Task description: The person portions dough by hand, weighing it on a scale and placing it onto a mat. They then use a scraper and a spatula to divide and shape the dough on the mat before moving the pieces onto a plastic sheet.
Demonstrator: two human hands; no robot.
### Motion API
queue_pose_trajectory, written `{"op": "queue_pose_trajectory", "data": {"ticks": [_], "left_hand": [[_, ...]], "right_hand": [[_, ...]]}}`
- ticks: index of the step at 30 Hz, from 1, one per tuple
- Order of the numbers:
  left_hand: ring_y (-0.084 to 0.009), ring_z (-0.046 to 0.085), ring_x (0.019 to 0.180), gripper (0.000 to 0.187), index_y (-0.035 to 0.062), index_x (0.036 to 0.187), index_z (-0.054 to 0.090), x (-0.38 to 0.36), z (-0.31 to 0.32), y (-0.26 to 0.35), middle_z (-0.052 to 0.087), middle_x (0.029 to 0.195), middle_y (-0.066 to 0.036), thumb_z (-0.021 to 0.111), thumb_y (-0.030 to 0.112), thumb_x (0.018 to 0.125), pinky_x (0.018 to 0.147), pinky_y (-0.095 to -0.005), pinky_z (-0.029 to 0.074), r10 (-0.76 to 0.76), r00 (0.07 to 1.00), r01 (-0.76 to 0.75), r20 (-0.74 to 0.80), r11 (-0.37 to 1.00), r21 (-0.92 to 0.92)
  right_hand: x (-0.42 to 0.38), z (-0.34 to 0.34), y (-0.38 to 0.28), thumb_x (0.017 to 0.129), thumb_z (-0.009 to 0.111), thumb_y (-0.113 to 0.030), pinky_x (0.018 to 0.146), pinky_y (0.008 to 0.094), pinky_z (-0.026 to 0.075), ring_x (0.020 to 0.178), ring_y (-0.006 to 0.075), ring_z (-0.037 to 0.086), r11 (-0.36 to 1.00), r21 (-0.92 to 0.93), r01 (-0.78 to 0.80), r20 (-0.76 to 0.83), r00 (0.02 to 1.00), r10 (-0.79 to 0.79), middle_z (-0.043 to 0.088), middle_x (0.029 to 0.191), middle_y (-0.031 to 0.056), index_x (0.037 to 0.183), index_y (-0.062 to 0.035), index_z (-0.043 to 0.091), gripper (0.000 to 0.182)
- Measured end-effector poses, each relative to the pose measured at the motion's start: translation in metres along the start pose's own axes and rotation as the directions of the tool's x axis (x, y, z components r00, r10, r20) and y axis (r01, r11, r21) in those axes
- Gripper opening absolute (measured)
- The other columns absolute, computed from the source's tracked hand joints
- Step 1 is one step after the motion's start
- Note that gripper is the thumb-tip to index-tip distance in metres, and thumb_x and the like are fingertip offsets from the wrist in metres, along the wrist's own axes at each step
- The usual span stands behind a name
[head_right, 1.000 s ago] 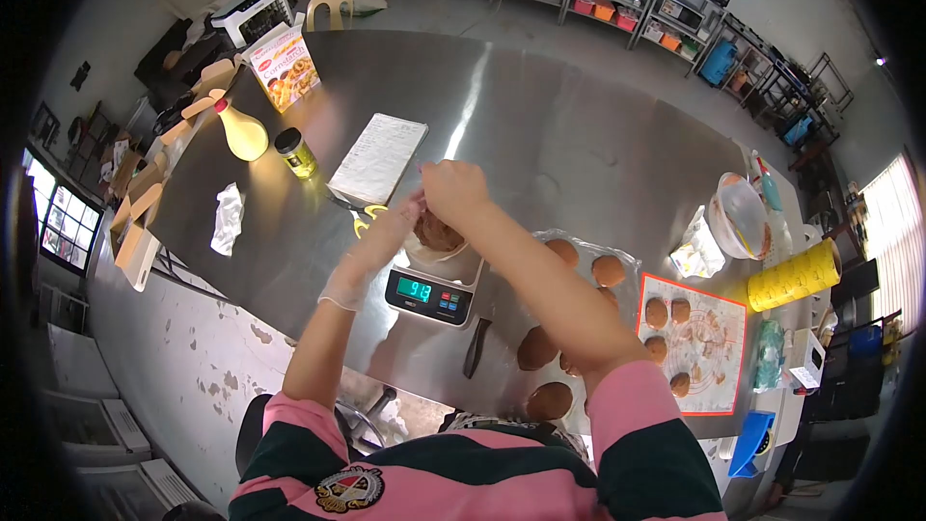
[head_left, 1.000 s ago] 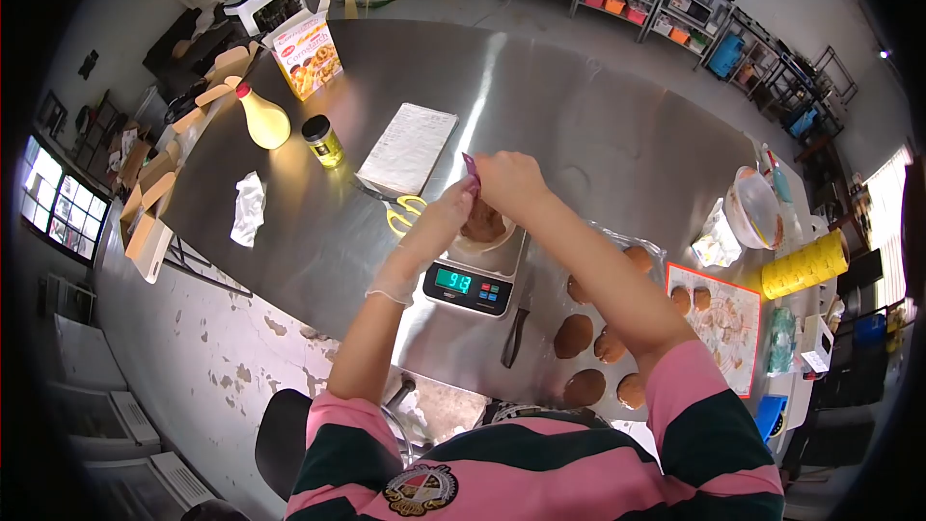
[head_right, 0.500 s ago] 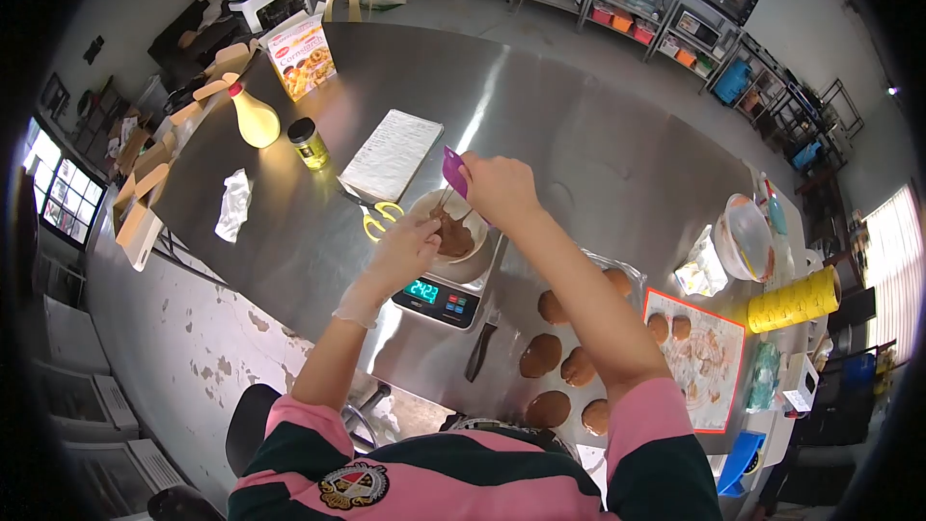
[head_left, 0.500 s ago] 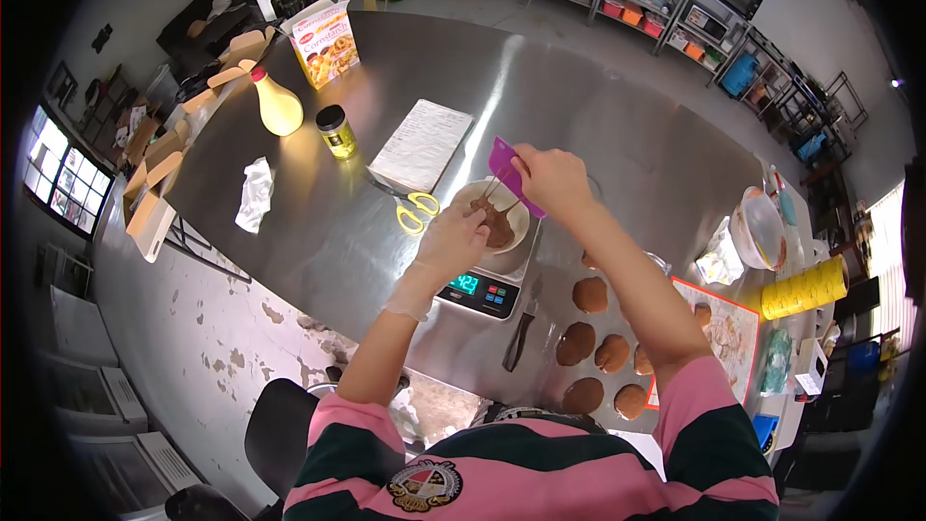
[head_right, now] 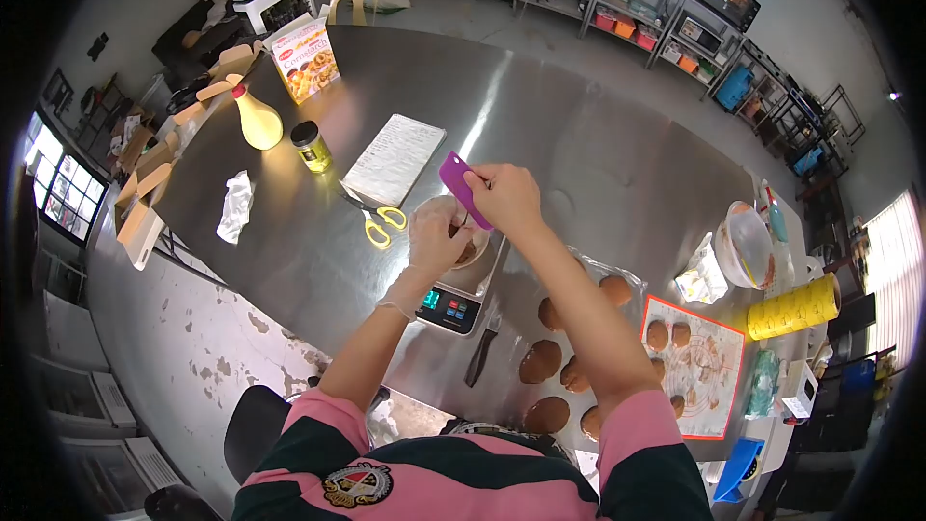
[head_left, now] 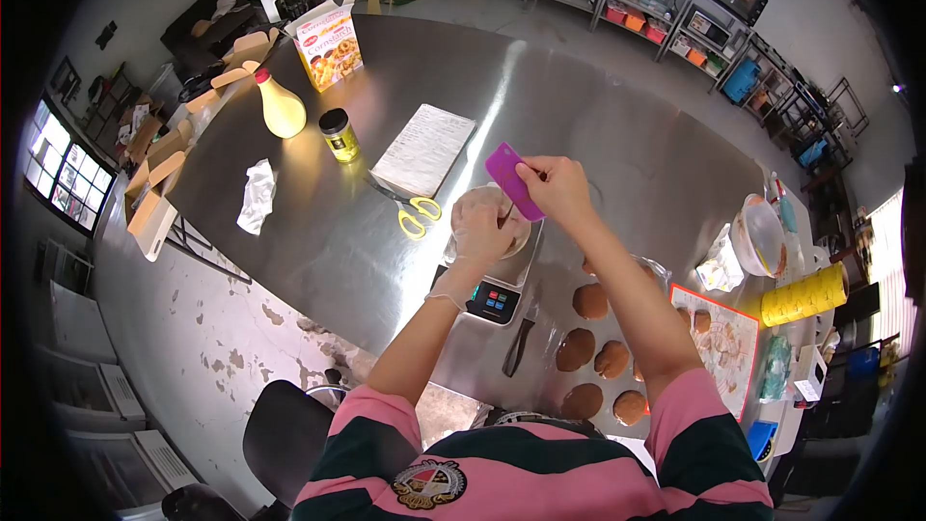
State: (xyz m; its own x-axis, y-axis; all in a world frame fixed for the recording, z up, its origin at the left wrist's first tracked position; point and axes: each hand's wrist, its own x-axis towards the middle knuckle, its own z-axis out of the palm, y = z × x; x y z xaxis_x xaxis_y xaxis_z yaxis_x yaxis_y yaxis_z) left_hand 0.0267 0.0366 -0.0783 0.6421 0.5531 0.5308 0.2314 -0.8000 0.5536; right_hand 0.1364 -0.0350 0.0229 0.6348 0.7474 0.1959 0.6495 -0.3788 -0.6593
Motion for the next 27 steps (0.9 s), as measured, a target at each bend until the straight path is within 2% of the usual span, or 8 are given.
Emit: {"op": "queue_pose_trajectory", "data": {"ticks": [5, 7, 9, 11, 15, 19, 25, 27], "left_hand": [[-0.0313, 0.053, 0.081, 0.009, 0.0055, 0.075, 0.063, -0.001, -0.003, 0.0, 0.06, 0.084, -0.011, 0.057, 0.012, 0.072, 0.071, -0.0393, 0.04, 0.075, 0.991, -0.066, -0.113, 0.995, 0.079], [-0.0314, 0.052, 0.085, 0.011, 0.005, 0.078, 0.063, -0.001, -0.01, -0.013, 0.06, 0.085, -0.012, 0.055, 0.011, 0.073, 0.075, -0.0402, 0.04, -0.042, 0.999, 0.036, -0.026, 0.981, -0.193], [-0.0308, 0.05, 0.09, 0.014, 0.0071, 0.083, 0.063, -0.006, -0.018, -0.016, 0.059, 0.087, -0.013, 0.055, 0.014, 0.074, 0.081, -0.0427, 0.036, -0.104, 0.991, 0.088, -0.079, 0.979, -0.183], [-0.0304, 0.051, 0.087, 0.017, 0.0063, 0.088, 0.061, -0.005, -0.026, -0.016, 0.058, 0.09, -0.012, 0.054, 0.012, 0.074, 0.079, -0.0416, 0.037, -0.113, 0.987, 0.115, -0.114, 0.993, 0.01], [-0.0305, 0.04, 0.113, 0.044, 0.0056, 0.115, 0.048, -0.012, -0.031, 0.01, 0.047, 0.117, -0.014, 0.054, 0.024, 0.075, 0.096, -0.0561, 0.025, -0.08, 0.977, 0.015, 0.196, 0.949, 0.314], [-0.0291, 0.031, 0.123, 0.056, 0.0054, 0.122, 0.039, -0.029, -0.014, 0.004, 0.04, 0.126, -0.014, 0.054, 0.03, 0.074, 0.098, -0.0629, 0.015, -0.067, 0.971, -0.043, 0.228, 0.894, 0.447], [-0.0309, 0.048, 0.107, 0.034, 0.0047, 0.1, 0.059, -0.011, -0.046, 0.002, 0.054, 0.106, -0.015, 0.055, 0.017, 0.069, 0.094, -0.0525, 0.031, -0.004, 0.997, -0.02, 0.082, 0.957, 0.291], [-0.0305, 0.057, 0.09, 0.025, 0.0044, 0.088, 0.063, -0.007, -0.055, 0.005, 0.059, 0.088, -0.016, 0.053, 0.009, 0.065, 0.085, -0.0416, 0.042, -0.134, 0.987, 0.115, 0.085, 0.973, 0.198]], "right_hand": [[-0.005, -0.004, -0.001, 0.077, 0.057, -0.022, 0.059, 0.0365, 0.047, 0.065, 0.03, 0.059, 0.98, -0.095, 0.174, -0.102, 0.978, -0.183, 0.062, 0.071, 0.0112, 0.087, -0.0156, 0.068, 0.017], [-0.007, -0.006, 0.003, 0.077, 0.057, -0.021, 0.059, 0.037, 0.046, 0.065, 0.03, 0.059, 0.98, -0.093, 0.176, -0.113, 0.976, -0.186, 0.062, 0.072, 0.0111, 0.087, -0.0151, 0.068, 0.016], [-0.011, -0.006, 0.007, 0.077, 0.057, -0.02, 0.059, 0.0374, 0.046, 0.066, 0.0299, 0.059, 0.98, -0.09, 0.175, -0.122, 0.975, -0.185, 0.062, 0.073, 0.011, 0.086, -0.0146, 0.068, 0.015], [-0.014, -0.003, 0.009, 0.077, 0.057, -0.019, 0.059, 0.0383, 0.046, 0.066, 0.0304, 0.059, 0.976, -0.032, 0.215, -0.104, 0.971, -0.217, 0.062, 0.074, 0.0114, 0.087, -0.0136, 0.068, 0.016], [-0.017, 0.016, 0.01, 0.077, 0.056, -0.02, 0.059, 0.0394, 0.046, 0.065, 0.0315, 0.058, 0.96, 0.008, 0.281, -0.09, 0.956, -0.28, 0.061, 0.072, 0.0124, 0.087, -0.0126, 0.068, 0.017], [-0.02, 0.022, 0.003, 0.077, 0.058, -0.02, 0.057, 0.0367, 0.046, 0.063, 0.0302, 0.058, 0.963, -0.078, 0.258, -0.006, 0.966, -0.259, 0.061, 0.073, 0.0131, 0.089, -0.0085, 0.067, 0.019], [-0.017, 0.011, 0.01, 0.078, 0.055, -0.021, 0.059, 0.0404, 0.047, 0.066, 0.0318, 0.058, 0.965, -0.021, 0.261, -0.149, 0.954, -0.261, 0.06, 0.071, 0.0127, 0.082, -0.0093, 0.066, 0.017], [-0.017, 0.009, 0.011, 0.078, 0.054, -0.02, 0.058, 0.0404, 0.046, 0.066, 0.0316, 0.058, 0.97, -0.026, 0.242, -0.114, 0.963, -0.244, 0.061, 0.072, 0.0122, 0.082, -0.0088, 0.066, 0.016]]}}
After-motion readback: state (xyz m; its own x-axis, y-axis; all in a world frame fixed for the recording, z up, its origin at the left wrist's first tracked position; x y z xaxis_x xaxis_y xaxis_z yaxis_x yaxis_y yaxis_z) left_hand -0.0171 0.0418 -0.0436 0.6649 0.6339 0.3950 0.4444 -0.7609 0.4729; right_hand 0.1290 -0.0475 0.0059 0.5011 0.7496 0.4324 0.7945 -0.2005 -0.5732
